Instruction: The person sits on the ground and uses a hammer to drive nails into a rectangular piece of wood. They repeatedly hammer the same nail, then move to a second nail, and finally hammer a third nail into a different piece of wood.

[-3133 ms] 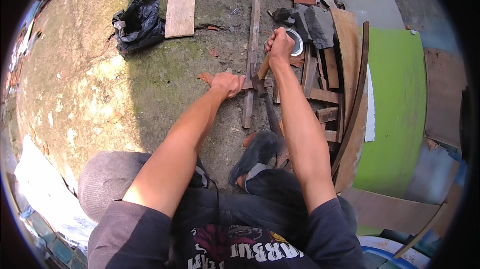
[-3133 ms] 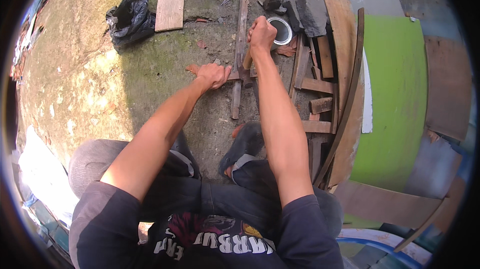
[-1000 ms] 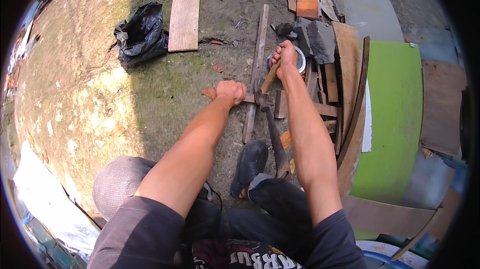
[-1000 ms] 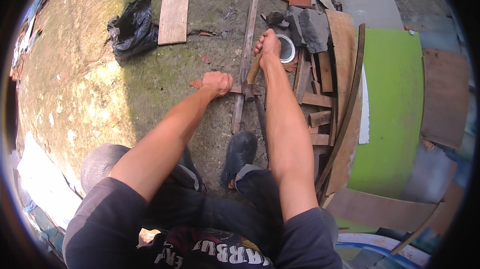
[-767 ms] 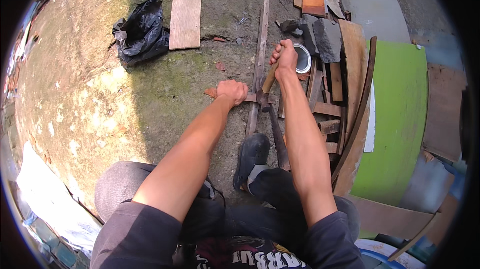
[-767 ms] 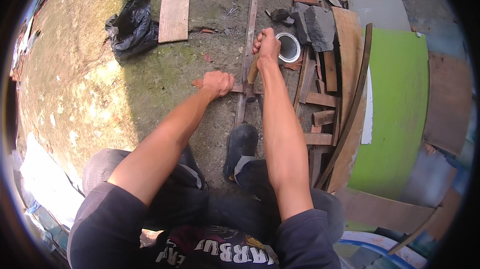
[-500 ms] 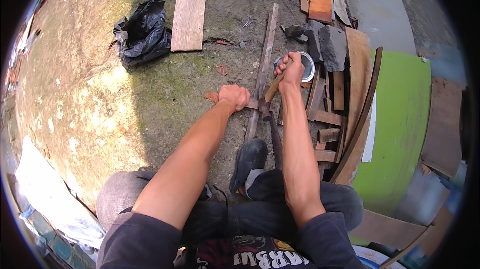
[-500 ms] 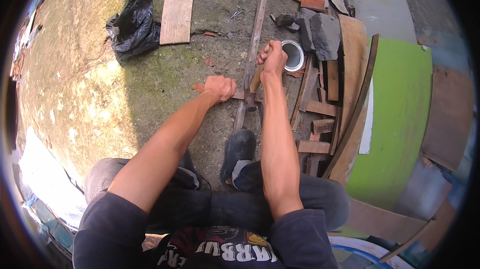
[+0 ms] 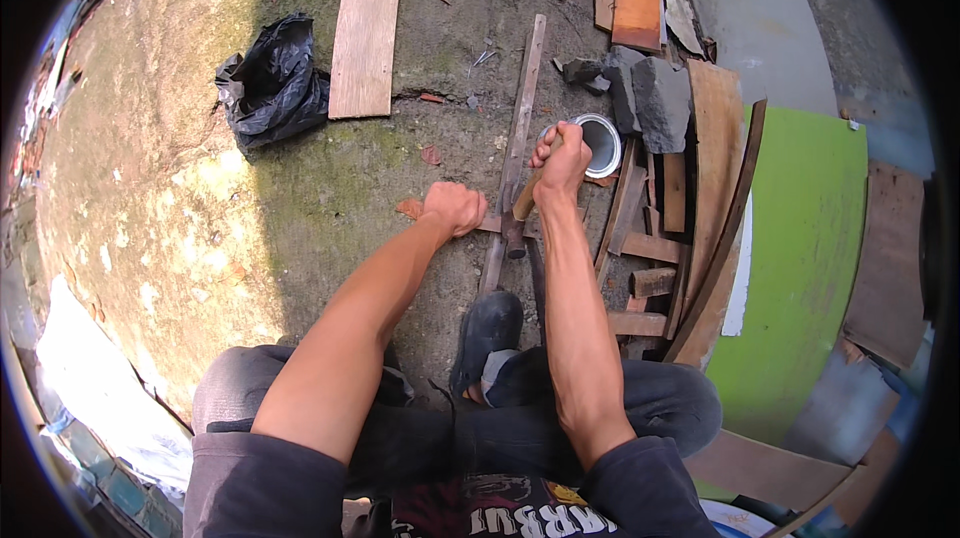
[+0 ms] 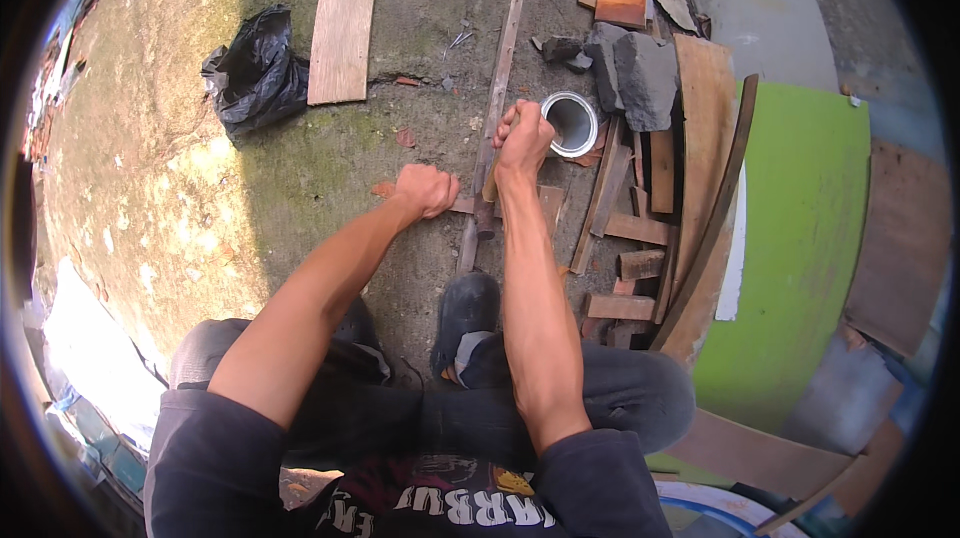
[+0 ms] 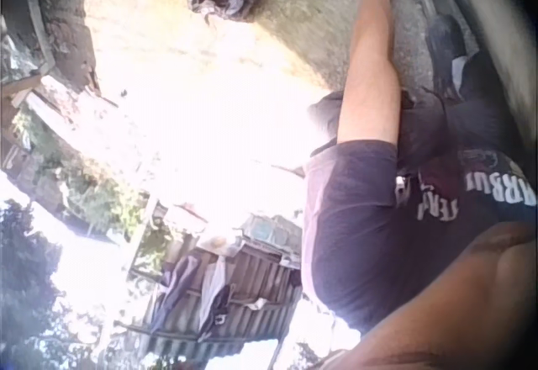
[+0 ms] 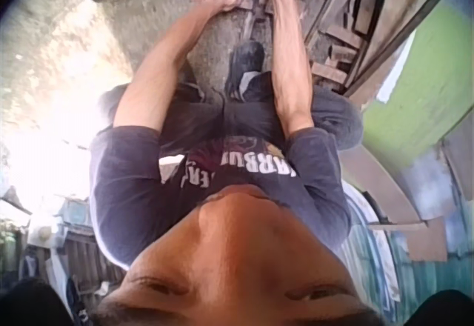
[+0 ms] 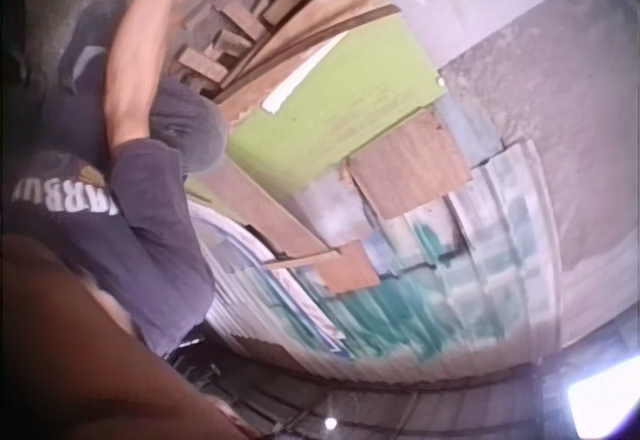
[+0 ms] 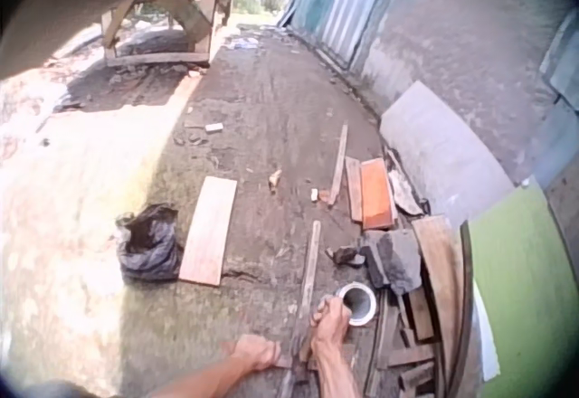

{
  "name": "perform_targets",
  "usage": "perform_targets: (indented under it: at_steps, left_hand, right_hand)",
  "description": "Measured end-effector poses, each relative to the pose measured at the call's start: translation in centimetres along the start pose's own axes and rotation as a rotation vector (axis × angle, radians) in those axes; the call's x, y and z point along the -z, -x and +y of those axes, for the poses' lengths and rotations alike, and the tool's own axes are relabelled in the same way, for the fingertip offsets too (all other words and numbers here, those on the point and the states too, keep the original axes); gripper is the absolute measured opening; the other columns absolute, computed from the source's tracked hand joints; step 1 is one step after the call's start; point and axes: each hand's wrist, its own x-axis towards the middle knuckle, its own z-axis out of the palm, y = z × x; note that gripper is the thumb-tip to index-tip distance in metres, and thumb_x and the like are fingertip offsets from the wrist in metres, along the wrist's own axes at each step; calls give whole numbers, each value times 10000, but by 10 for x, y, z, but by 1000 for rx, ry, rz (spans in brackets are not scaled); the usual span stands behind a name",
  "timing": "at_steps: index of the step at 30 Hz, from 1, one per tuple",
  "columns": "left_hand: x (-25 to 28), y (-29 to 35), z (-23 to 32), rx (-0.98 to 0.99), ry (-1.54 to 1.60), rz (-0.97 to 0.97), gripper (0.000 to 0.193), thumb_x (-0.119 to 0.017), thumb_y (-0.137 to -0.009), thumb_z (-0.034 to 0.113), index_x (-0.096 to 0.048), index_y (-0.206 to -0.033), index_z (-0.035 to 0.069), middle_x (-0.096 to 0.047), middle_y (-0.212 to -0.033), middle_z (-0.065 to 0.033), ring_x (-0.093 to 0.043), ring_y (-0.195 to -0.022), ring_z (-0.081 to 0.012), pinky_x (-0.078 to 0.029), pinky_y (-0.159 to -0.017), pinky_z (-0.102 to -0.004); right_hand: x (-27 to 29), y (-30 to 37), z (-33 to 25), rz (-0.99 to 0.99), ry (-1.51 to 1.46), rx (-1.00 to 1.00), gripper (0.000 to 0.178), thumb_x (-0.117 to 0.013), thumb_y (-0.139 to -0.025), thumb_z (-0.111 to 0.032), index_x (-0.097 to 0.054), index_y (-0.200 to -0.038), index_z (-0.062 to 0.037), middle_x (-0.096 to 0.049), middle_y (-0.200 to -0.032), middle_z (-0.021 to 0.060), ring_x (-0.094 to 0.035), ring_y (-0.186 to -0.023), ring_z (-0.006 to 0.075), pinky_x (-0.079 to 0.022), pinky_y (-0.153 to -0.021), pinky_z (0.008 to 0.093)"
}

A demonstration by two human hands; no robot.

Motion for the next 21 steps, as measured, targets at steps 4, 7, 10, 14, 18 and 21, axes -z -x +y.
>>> perform_targets:
  at_steps: [4,7,10,14,18,21]
  left_hand:
    - [-2,13,-2,5,1,-14,493,-365,-959,355,-746,-854,60,-721,-904,-188,-704,-861,-347,-542,-806,-451]
    - [-12,23,-8,24,38,107,524,-370,-972,361,-720,-753,39,-703,-808,-212,-694,-803,-376,-545,-772,-464]
    - [-11,37,-14,58,21,87,520,-370,-969,366,-721,-768,40,-700,-811,-217,-693,-801,-376,-542,-775,-469]
    - [-4,49,-33,20,-25,148,470,-386,-957,370,-701,-851,38,-697,-829,-220,-687,-806,-388,-538,-773,-479]
    - [19,49,-39,264,197,443,379,-433,-941,333,-648,-993,26,-685,-968,-207,-662,-913,-381,-517,-815,-487]
    - [36,27,-61,503,430,738,346,-462,-942,307,-599,-1082,22,-632,-1133,-213,-614,-1039,-378,-491,-870,-483]
  right_hand:
    - [3,16,-3,-100,16,-34,294,-504,-873,-274,-474,-670,-63,-437,-529,23,-407,-427,124,-339,-414,278]
    - [-8,21,-2,-158,24,-48,295,-510,-869,-267,-474,-658,-64,-439,-525,23,-407,-427,118,-338,-414,271]
    - [-23,35,-2,-243,91,-74,293,-491,-862,-288,-456,-655,-84,-422,-520,26,-378,-435,141,-354,-464,309]
    - [-42,48,1,-402,148,-117,299,-498,-858,-287,-458,-642,-84,-425,-511,19,-382,-432,132,-353,-453,305]
    - [-51,54,9,-464,202,-126,313,-495,-855,-286,-470,-623,-78,-440,-509,20,-404,-420,134,-360,-446,306]
    - [-62,64,16,-471,248,-104,316,-496,-856,-289,-477,-628,-70,-438,-511,19,-408,-420,132,-355,-444,305]
